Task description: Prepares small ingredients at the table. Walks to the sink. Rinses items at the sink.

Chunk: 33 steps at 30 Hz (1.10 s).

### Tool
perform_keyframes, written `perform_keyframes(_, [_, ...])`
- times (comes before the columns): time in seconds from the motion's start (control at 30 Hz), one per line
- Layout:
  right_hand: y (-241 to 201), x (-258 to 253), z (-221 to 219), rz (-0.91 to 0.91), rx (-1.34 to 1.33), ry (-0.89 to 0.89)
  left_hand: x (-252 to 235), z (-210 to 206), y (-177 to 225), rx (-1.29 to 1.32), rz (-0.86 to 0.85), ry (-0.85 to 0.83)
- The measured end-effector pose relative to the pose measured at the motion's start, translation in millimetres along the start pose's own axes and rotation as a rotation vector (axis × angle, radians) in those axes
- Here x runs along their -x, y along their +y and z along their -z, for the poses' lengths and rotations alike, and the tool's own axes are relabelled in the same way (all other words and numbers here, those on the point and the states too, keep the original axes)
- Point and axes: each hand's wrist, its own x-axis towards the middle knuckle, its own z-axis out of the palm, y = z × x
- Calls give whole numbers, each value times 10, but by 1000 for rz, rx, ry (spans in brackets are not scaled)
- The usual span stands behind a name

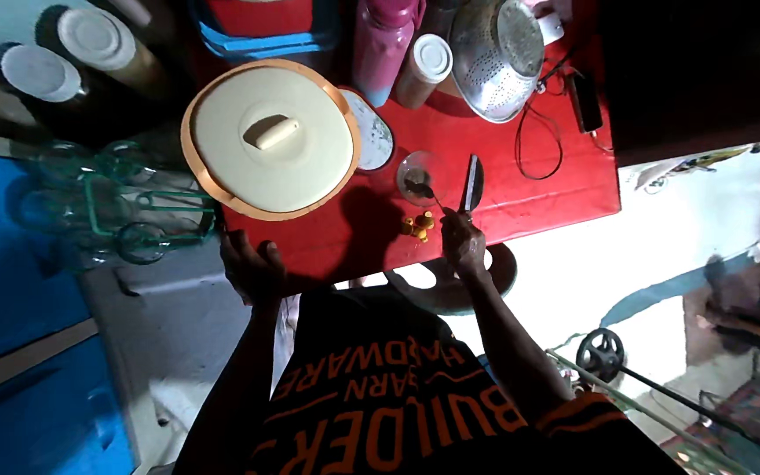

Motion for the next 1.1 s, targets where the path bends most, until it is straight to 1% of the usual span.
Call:
perform_keyframes(0.1, [-29, -126, -94, 25, 18, 30, -4, 27, 29, 3, 18, -32])
perform_keyframes(0.17, [-17, -201, -28, -7, 37, 10, -19, 76, 64, 6, 50, -64])
perform_keyframes(0.27, [41, -153, 74, -30, 23, 16, -21, 23, 38, 2, 36, -39])
perform_keyframes(0.37, [-11, -28, 7, 18, 12, 25, 12, -37, -24, 14, -8, -1])
perform_keyframes(0.5, [-13, -213, -139, 18, 32, 52, 4, 27, -7, 15, 8, -53])
perform_keyframes(0.57, [34, -229, -77, -18, 40, 67, -14, 46, 37, 9, -4, -36])
perform_keyframes(0.67, [28, -71, 25, -41, 21, 49, 0, 7, 43, 36, -11, 3])
perform_keyframes(0.73, [0, -17, -53, 3, 10, 57, 10, -13, 15, 32, -24, 25])
perform_keyframes(0.8, [-2, -84, -111, 23, 16, 63, 13, -2, 16, 15, -15, -1])
perform_keyframes(0.9, [-31, -173, 3, 17, 4, 79, -9, 44, 33, 15, -8, -22])
perform_keyframes(1.0, [-82, -59, 134, 29, -32, 70, 2, 3, 21, 18, -19, 13])
perform_keyframes(1.1, [-120, -16, 44, 74, -9, 38, 10, 25, 25, 18, -25, 11])
